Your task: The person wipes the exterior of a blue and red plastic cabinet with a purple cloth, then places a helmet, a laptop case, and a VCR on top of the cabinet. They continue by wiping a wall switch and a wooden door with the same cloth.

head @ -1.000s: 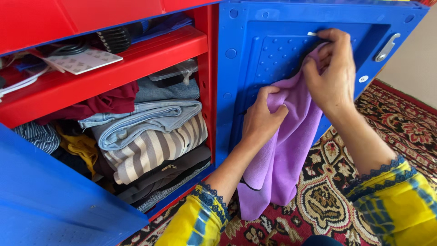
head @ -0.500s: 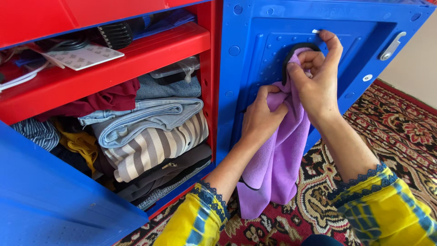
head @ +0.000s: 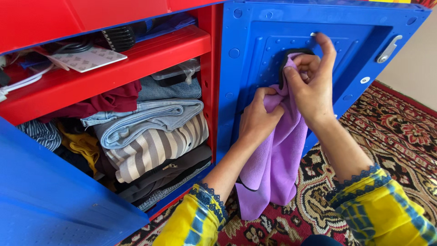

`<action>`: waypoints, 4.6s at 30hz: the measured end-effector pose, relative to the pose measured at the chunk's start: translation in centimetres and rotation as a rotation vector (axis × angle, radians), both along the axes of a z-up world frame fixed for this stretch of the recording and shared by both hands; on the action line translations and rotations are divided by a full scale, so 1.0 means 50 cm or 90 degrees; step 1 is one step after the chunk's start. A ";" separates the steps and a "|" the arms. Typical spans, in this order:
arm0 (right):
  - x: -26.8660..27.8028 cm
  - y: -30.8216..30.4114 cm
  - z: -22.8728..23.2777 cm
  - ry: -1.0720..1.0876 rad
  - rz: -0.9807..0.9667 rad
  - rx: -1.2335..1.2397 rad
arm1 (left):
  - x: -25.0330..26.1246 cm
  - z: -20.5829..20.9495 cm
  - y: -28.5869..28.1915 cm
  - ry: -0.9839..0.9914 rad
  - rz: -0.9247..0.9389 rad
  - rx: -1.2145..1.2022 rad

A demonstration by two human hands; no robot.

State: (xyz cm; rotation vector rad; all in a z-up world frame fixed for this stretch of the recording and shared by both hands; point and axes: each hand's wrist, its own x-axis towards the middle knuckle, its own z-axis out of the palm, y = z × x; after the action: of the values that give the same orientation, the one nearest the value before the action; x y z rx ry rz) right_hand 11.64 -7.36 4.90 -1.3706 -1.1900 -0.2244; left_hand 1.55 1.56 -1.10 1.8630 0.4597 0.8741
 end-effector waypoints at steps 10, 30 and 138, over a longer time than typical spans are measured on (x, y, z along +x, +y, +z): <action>0.061 -0.021 -0.002 -0.072 -0.245 0.122 | -0.027 0.029 -0.001 -0.023 -0.012 0.000; -0.053 0.046 0.040 -0.620 -0.343 -0.017 | -0.025 0.012 0.028 -0.063 0.034 -0.027; -0.061 -0.036 -0.283 -0.403 -0.264 -0.211 | -0.071 -0.169 0.013 0.277 -0.032 0.093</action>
State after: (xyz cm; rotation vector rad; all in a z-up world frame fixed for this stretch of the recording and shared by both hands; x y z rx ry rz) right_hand 8.56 -9.18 -9.24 -1.9155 -1.4865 -0.8322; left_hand -2.02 2.22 -9.57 2.1978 0.6240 0.4729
